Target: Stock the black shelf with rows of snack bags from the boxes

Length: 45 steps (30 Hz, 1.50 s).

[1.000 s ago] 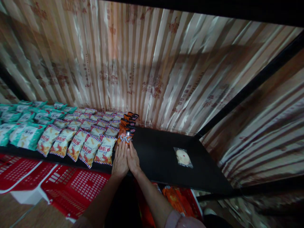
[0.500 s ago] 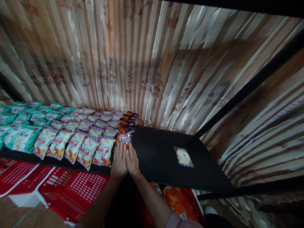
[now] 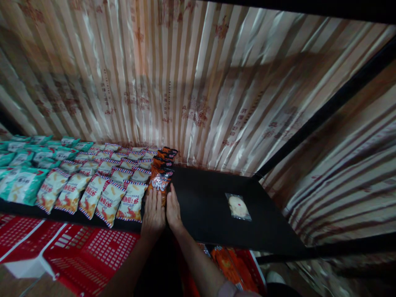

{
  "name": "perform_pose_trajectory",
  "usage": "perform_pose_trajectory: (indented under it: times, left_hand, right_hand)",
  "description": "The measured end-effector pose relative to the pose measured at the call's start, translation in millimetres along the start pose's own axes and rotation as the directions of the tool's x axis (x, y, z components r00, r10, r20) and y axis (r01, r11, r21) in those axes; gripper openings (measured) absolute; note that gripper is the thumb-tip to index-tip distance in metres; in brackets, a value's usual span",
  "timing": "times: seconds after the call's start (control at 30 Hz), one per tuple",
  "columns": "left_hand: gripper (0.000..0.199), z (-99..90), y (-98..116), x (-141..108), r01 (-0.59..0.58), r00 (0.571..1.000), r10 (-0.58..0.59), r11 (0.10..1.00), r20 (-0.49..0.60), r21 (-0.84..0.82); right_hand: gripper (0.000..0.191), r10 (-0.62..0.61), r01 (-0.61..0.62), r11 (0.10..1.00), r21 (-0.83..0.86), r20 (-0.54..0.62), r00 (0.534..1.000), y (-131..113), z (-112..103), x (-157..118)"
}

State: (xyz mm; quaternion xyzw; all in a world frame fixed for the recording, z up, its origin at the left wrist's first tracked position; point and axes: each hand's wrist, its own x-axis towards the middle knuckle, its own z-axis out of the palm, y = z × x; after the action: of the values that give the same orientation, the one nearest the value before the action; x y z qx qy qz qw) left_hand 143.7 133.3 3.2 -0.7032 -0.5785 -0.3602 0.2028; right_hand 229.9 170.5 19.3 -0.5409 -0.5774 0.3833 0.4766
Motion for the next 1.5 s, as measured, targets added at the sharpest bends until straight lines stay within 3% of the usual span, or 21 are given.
perform_pose_trajectory:
  times: [0.13,0.4,0.63,0.83,1.0,1.17,1.5]
  left_hand:
    - [0.066,0.1,0.6,-0.1,-0.007,1.000,0.006,0.999,0.021,0.049]
    - [0.061,-7.2,3.6,1.7,-0.021,0.986,0.002,0.993,0.170,0.112]
    - [0.061,-5.5,4.2,4.3,-0.022,0.987,0.002,0.992,0.160,0.124]
    - [0.061,-0.3,3.7,2.6,0.000,0.990,-0.014,0.995,0.138,0.100]
    - [0.062,2.8,2.4,1.5,-0.006,0.991,-0.007,0.995,0.134,0.099]
    - [0.060,1.9,2.6,2.5,0.013,0.990,-0.025,0.996,0.140,0.086]
    - [0.062,-1.8,3.7,4.8,0.002,0.989,-0.019,0.993,0.149,0.115]
  right_hand:
    - [0.066,0.073,-0.074,0.994,0.083,0.022,0.997,-5.5,2.4,19.1]
    - [0.068,0.045,-0.046,0.999,0.023,0.034,0.998,7.1,22.7,37.8]
    - [0.062,-0.080,0.080,0.997,-0.001,0.017,0.997,10.0,13.1,40.4]
    - [0.071,0.034,-0.034,0.990,0.140,0.006,0.999,6.3,8.3,56.6]
    - [0.077,0.059,-0.062,0.991,0.115,0.025,0.998,7.1,11.6,66.7]
    - [0.081,0.074,-0.076,0.992,0.105,0.028,0.997,3.4,9.6,64.9]
    - [0.069,0.010,-0.010,0.999,0.035,0.014,1.000,9.6,16.1,49.6]
